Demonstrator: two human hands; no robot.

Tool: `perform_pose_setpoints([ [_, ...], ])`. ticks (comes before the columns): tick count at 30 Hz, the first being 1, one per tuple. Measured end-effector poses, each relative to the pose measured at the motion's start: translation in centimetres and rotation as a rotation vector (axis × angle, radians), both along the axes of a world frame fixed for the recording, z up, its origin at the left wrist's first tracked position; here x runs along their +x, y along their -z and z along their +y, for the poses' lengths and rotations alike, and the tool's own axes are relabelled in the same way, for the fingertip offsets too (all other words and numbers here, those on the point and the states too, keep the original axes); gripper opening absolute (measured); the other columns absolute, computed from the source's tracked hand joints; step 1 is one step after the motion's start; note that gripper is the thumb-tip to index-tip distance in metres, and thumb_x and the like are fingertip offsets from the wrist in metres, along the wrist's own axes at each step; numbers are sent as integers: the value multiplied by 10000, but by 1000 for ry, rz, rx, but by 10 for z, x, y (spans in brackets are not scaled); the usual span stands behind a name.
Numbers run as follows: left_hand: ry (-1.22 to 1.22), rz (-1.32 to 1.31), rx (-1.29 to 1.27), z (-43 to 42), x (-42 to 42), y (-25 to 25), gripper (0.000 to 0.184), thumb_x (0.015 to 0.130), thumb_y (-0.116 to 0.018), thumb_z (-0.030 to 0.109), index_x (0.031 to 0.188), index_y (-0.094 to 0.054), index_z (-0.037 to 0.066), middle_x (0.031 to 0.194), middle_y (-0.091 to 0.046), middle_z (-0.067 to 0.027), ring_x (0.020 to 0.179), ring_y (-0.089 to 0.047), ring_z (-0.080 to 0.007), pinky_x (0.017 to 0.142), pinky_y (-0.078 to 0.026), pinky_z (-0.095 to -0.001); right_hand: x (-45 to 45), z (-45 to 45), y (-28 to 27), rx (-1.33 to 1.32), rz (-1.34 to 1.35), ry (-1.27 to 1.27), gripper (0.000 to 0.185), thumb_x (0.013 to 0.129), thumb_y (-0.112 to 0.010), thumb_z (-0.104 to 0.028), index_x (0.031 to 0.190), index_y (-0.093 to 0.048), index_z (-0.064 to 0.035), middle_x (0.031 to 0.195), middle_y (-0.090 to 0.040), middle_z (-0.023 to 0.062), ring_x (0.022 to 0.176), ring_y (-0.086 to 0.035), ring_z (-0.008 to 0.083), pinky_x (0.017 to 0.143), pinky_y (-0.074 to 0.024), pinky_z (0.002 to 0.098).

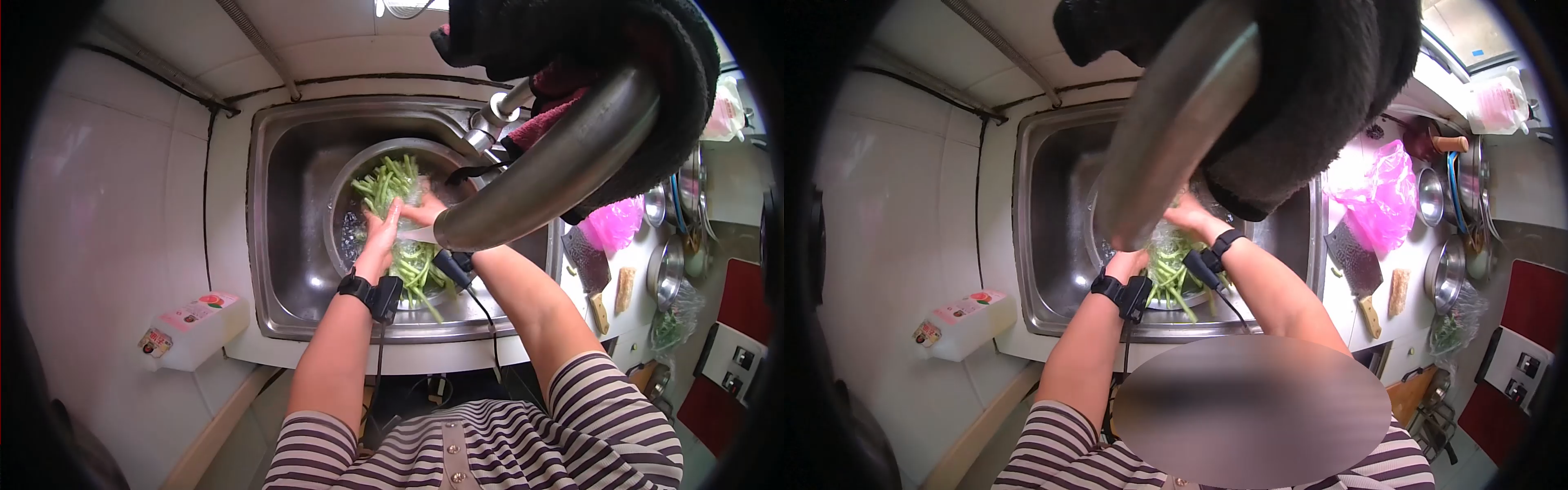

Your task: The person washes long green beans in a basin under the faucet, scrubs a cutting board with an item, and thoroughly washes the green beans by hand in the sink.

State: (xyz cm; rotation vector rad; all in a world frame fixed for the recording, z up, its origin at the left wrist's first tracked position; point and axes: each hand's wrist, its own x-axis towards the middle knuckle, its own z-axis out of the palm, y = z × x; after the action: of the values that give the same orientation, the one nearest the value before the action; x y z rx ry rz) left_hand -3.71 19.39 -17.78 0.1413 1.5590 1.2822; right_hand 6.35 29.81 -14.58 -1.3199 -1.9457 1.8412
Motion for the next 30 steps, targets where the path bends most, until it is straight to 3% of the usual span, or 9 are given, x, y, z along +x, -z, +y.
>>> perform_pose_setpoints([
  [5,-62,-428,175,-7,-3,-54,537,848,-690,167,1294,-418,46,1167,-566,-106,1008,-594,-228,806,-540,-369,22,5,-46,-530,277,-15,739,811,-711,-176,1403,-283,-62,1282,-520,98,1144,-525,192,954,-458,343],
  [8,-60,-549,296,-12,-5,-54,507,853,-679,141,1284,-427,51,1176,-562,-102,1029,-584,-224,832,-530,-372,31,5,-76,-698,447,79,709,821,-705,-210,1395,-311,-73,1286,-516,89,1146,-523,194,958,-456,355],
  [13,-22,-301,306,-20,-21,-79,390,902,-606,106,1254,-449,44,1168,-562,-62,1048,-548,-163,904,-465,-317,72,22,-58,-461,180,236,513,824,-713,-285,1240,-543,-38,1190,-585,93,1058,-560,196,898,-478,364],
  [16,-22,-289,288,-28,-30,-75,351,941,-546,133,1261,-445,30,1218,-529,-62,1083,-513,-152,959,-411,-310,82,21,-26,-434,195,186,527,854,-667,-270,1277,-492,-9,1240,-550,98,1058,-549,191,905,-463,346],
  [21,619,835,-82,-52,-27,-71,1125,733,-732,462,1458,-11,-6,1429,-234,-340,1342,-262,-434,1093,-250,-440,95,-8,-44,545,-224,-388,848,753,-711,-375,1404,-261,-68,1279,-418,304,1158,-466,422,964,-411,469],
  [22,795,939,-155,-60,-18,-85,1121,713,-744,444,1459,-32,4,1416,-249,-330,1262,-377,-453,1072,-284,-452,96,-20,-61,775,-304,-455,917,721,-733,-394,1423,-223,-96,1277,-396,327,1153,-460,450,958,-415,486],
  [24,1218,996,-261,-58,-1,-123,1052,712,-749,429,1459,-114,47,1359,-325,-316,1150,-493,-432,1012,-355,-472,94,-40,-95,623,-473,-778,629,699,-751,-362,1237,-545,-113,1197,-495,239,986,-584,397,875,-477,446],
  [27,1290,860,-337,-54,23,-81,873,712,-753,396,1363,-297,34,1254,-407,-302,1081,-533,-431,907,-447,-479,79,-44,-61,431,-531,-1143,499,762,-666,-372,1170,-582,-98,1081,-566,197,908,-612,360,812,-509,414],
  [30,1273,1078,-363,-50,35,-46,640,820,-640,350,1322,-369,60,1272,-411,-320,1000,-584,-438,839,-481,-489,76,-35,-1,520,-462,-1051,307,830,-576,-296,1009,-641,-55,945,-639,182,928,-628,318,823,-516,411],
])
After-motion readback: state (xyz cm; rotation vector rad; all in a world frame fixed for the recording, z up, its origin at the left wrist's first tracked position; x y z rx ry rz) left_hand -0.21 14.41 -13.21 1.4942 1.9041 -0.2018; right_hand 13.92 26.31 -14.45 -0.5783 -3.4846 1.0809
